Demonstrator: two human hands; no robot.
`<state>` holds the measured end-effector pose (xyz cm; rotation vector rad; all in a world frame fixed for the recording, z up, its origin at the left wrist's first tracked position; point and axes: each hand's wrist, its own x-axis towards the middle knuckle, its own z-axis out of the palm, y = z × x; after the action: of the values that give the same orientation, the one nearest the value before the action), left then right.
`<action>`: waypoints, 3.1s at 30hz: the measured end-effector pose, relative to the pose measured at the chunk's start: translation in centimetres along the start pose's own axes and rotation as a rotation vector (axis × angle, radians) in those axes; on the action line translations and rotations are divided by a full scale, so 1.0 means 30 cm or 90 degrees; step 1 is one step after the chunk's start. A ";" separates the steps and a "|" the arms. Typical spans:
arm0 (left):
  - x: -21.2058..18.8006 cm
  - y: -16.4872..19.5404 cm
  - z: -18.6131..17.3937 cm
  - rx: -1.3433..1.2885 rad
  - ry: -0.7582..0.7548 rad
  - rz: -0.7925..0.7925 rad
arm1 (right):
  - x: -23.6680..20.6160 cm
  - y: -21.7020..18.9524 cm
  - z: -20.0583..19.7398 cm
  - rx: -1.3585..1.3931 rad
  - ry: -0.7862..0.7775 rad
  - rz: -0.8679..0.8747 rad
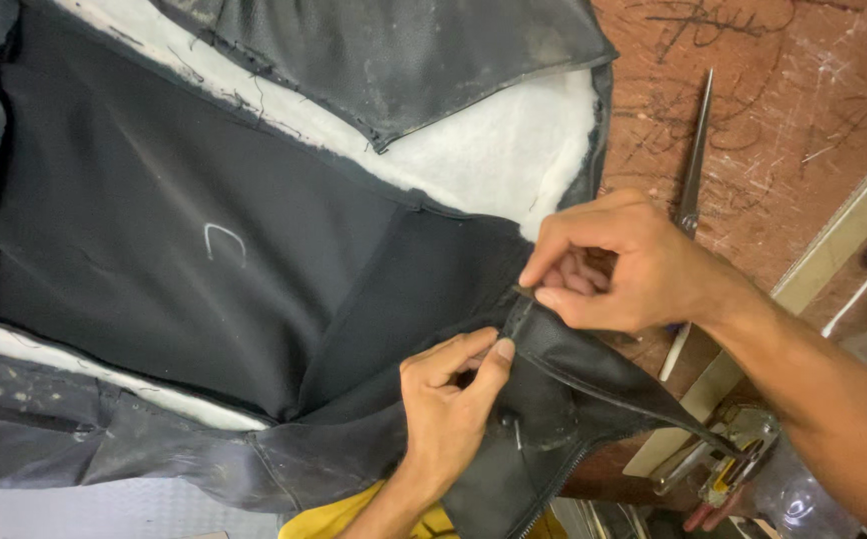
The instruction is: The person fits a black vinyl seat cover over a foam cushion on a workbench. They align the cover edges, tuck and press the vinyl into the seams using a flat metal tool, mark the fabric with chalk, and smooth the cover over the cushion.
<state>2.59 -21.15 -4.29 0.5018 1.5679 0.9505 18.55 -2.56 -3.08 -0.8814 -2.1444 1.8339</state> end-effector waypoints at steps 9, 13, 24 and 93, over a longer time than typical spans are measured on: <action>0.004 0.010 -0.021 -0.005 -0.012 -0.001 | 0.025 0.039 0.017 -0.056 -0.035 0.060; 0.008 0.013 -0.032 -0.005 -0.012 0.015 | 0.035 0.027 0.022 -0.059 -0.039 0.076; 0.007 0.006 -0.033 -0.018 -0.013 0.010 | 0.032 0.055 0.029 -0.030 -0.022 0.066; -0.181 -0.070 -0.205 -0.006 -0.004 -0.059 | -0.012 0.036 0.116 0.097 0.067 0.105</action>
<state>-1.65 -28.32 -2.71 0.4219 1.5666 0.8837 17.45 -5.60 -4.77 -1.1212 -1.8922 1.9478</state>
